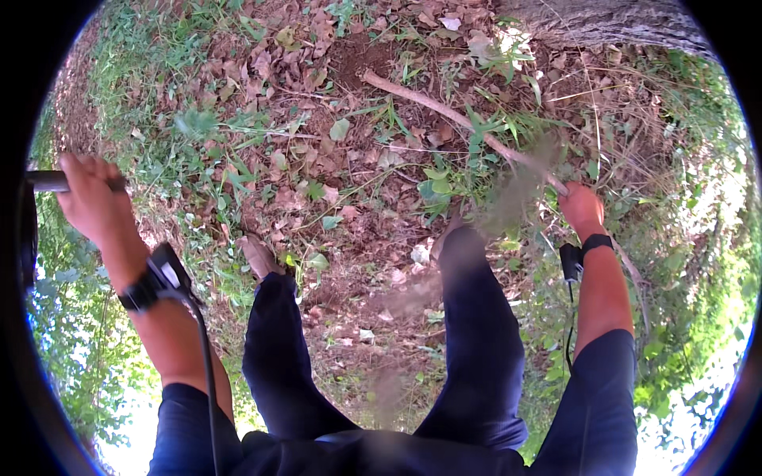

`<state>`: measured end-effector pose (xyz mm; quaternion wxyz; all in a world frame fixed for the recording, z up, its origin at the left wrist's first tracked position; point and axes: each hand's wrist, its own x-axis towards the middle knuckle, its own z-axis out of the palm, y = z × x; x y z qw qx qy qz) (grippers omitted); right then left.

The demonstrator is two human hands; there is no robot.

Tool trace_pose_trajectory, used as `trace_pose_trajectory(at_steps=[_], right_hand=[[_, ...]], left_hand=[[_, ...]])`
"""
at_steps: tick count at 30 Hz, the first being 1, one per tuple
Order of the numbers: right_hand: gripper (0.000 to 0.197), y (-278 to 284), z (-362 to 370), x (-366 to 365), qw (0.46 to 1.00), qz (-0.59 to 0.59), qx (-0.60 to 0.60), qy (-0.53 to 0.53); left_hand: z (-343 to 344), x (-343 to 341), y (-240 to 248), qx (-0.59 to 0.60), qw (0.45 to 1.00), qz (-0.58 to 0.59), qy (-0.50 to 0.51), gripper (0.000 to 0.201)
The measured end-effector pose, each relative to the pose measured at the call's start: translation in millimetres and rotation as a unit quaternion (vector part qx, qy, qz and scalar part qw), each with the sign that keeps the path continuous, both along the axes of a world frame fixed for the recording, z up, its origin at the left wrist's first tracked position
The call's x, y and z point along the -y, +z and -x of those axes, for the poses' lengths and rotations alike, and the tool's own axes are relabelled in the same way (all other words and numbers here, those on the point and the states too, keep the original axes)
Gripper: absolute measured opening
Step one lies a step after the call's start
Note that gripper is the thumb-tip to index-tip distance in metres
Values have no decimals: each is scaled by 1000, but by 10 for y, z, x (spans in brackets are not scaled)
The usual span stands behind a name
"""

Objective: The person uses a brush hook to cut and clear small branches and leaves from trees and the ground in a wooded area.

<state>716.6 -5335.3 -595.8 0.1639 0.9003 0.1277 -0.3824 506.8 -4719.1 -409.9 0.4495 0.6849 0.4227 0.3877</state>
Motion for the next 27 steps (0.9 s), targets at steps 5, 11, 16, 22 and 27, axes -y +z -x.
trace_pose_trajectory(at_steps=[5, 11, 16, 22, 27], right_hand=[[22, -214, 5, 135, 1000, 14, 2, 0], [20, -211, 112, 235, 1000, -18, -11, -8], [22, -151, 192, 205, 999, -16, -20, -22], [24, -203, 364, 243, 999, -26, -29, -22], [25, -197, 699, 259, 996, -37, -50, -66]], left_hand=[[-216, 1350, -927, -309, 951, -4, -4, 24], [1331, 2602, -2084, -514, 776, 286, -228, 32], [1229, 1933, -1643, -543, 752, 286, -240, 38], [901, 1995, -1396, -556, 734, 310, -236, 34], [761, 2216, -1615, -243, 644, 721, -80, 21]])
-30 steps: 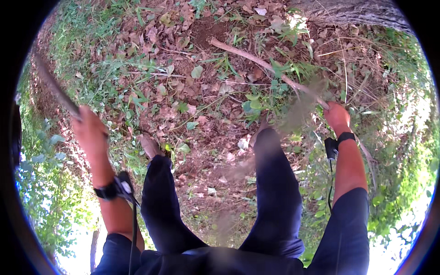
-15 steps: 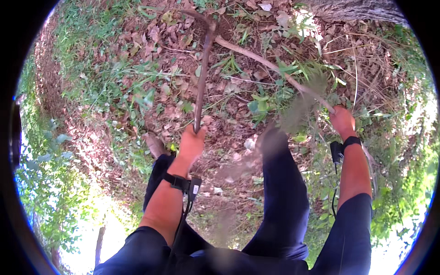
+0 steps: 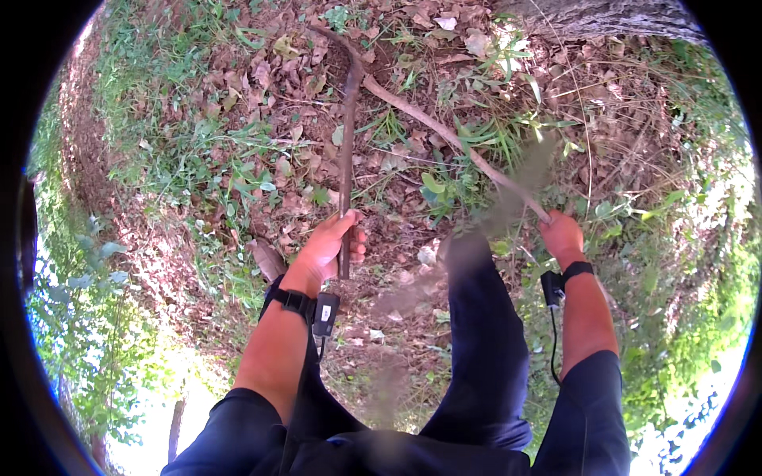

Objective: The person uses a brush hook to cut and clear small branches and leaves from trees and the ground in a wooded area.

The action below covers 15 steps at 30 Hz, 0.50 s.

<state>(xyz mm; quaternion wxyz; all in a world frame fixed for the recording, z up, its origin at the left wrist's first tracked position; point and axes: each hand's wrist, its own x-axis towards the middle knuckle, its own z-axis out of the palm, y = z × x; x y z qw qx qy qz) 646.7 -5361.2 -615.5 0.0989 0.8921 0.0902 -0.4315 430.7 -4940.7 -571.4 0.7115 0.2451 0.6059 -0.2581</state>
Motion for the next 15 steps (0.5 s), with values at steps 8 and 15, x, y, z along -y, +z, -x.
trace_pose_trajectory(at_steps=[8, 15], right_hand=[[25, -41, 7, -77, 999, 31, 8, -4], [24, 42, -422, -105, 998, 38, 31, 30]], left_hand=[[9, -256, 368, 21, 977, -184, -109, 21], [394, -90, 15, -7, 947, -254, -194, 34]])
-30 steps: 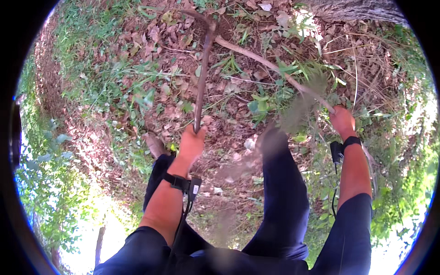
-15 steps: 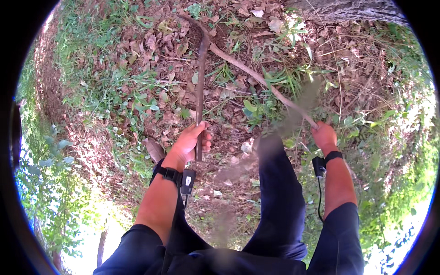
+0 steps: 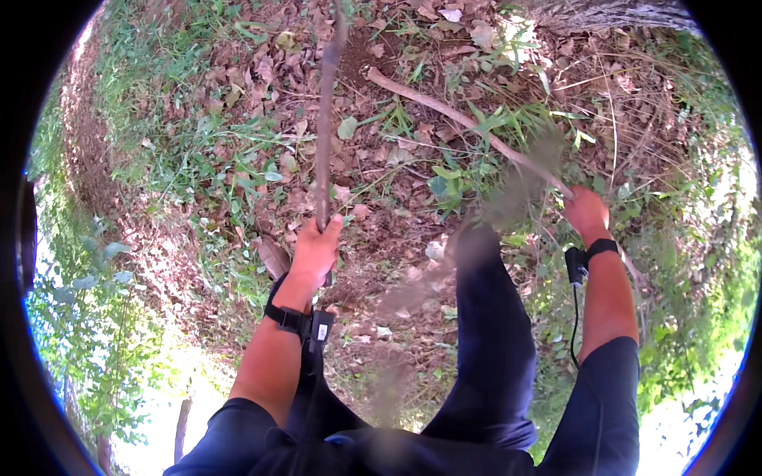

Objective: The person uses a brush hook to cut and clear small branches and leaves from trees and the ground in a wooded area.

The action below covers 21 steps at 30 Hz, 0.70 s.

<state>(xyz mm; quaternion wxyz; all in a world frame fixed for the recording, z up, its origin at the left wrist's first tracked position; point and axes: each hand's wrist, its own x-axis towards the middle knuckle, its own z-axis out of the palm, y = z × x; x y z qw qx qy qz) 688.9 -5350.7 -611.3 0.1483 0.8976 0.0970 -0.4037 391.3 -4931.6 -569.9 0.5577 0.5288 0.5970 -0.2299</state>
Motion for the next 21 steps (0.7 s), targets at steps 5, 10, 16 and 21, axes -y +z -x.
trace_pose_trajectory(at_steps=[5, 10, 16, 21], right_hand=[[24, 8, -179, -13, 1000, 3, 3, 16], [22, -45, -223, -2, 1000, -3, -4, 25], [23, -114, -245, 31, 1000, -7, -14, 26], [22, -249, -299, 114, 1000, -3, -13, 28]], left_hand=[[30, 183, -89, -44, 996, 17, -72, 38], [-480, -394, 417, 38, 995, -83, -48, 43], [-1495, -1656, 1327, 477, 839, -215, 147, 40], [-1282, -726, 574, 140, 844, -492, -163, 35]])
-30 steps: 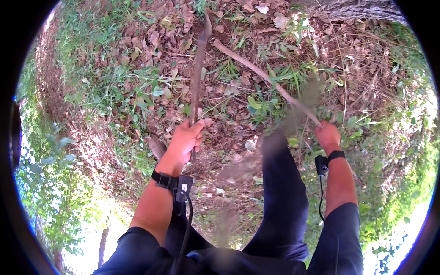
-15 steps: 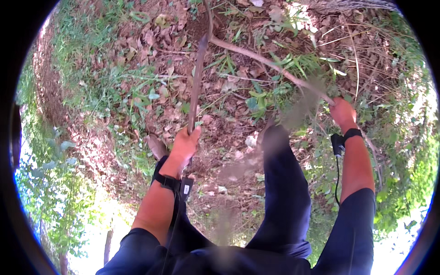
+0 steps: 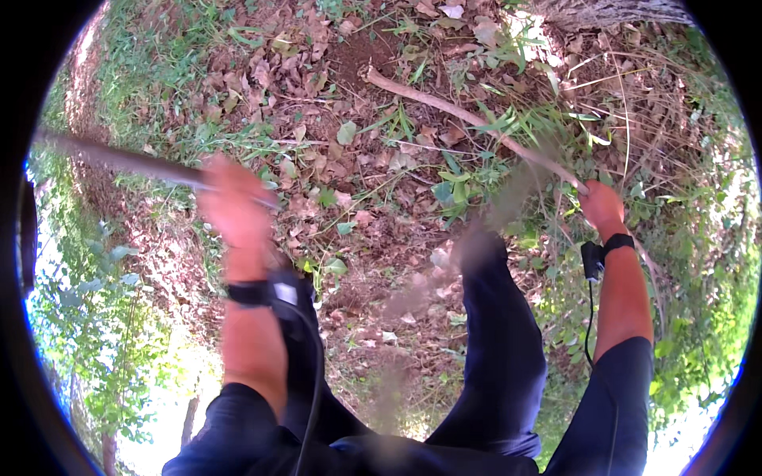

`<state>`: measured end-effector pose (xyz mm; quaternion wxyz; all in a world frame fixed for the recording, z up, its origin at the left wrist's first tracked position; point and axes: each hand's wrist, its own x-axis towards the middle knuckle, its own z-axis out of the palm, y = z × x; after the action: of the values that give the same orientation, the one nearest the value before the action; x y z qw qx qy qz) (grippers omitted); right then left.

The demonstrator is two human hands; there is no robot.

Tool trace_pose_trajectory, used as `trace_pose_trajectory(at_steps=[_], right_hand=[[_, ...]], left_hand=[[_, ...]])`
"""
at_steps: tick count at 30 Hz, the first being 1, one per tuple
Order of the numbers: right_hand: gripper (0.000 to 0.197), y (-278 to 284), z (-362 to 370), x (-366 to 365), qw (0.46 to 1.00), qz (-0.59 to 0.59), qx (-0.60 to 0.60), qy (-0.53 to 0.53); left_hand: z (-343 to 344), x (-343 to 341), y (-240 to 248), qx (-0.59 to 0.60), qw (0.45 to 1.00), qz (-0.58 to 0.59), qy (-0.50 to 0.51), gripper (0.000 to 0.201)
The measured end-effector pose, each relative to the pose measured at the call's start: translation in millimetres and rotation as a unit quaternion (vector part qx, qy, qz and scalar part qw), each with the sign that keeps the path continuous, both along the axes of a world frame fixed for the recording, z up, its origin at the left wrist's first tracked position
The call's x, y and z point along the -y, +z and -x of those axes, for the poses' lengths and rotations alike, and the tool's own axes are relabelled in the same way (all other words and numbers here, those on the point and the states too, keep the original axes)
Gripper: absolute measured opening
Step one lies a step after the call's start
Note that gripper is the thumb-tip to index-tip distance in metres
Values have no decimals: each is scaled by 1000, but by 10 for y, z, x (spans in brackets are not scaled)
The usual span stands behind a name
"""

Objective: The person uses a brush hook to cut and clear small branches and leaves from trees and the ground in a wooded area.

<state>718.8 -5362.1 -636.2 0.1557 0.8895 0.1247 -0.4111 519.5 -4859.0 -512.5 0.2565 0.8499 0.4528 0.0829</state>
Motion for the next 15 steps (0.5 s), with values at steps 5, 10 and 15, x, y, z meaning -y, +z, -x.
trace_pose_trajectory(at_steps=[5, 10, 15], right_hand=[[23, -8, -64, 19, 999, 3, 27, 29], [25, 130, -37, -40, 1000, -10, 5, -5], [24, 134, 7, -43, 1000, 8, -13, 3]], left_hand=[[1490, 1268, -800, -278, 737, 549, 278, 30], [1492, 275, -270, -95, 903, 397, 133, 31], [-27, -1005, 746, 311, 892, 318, 81, 34]])
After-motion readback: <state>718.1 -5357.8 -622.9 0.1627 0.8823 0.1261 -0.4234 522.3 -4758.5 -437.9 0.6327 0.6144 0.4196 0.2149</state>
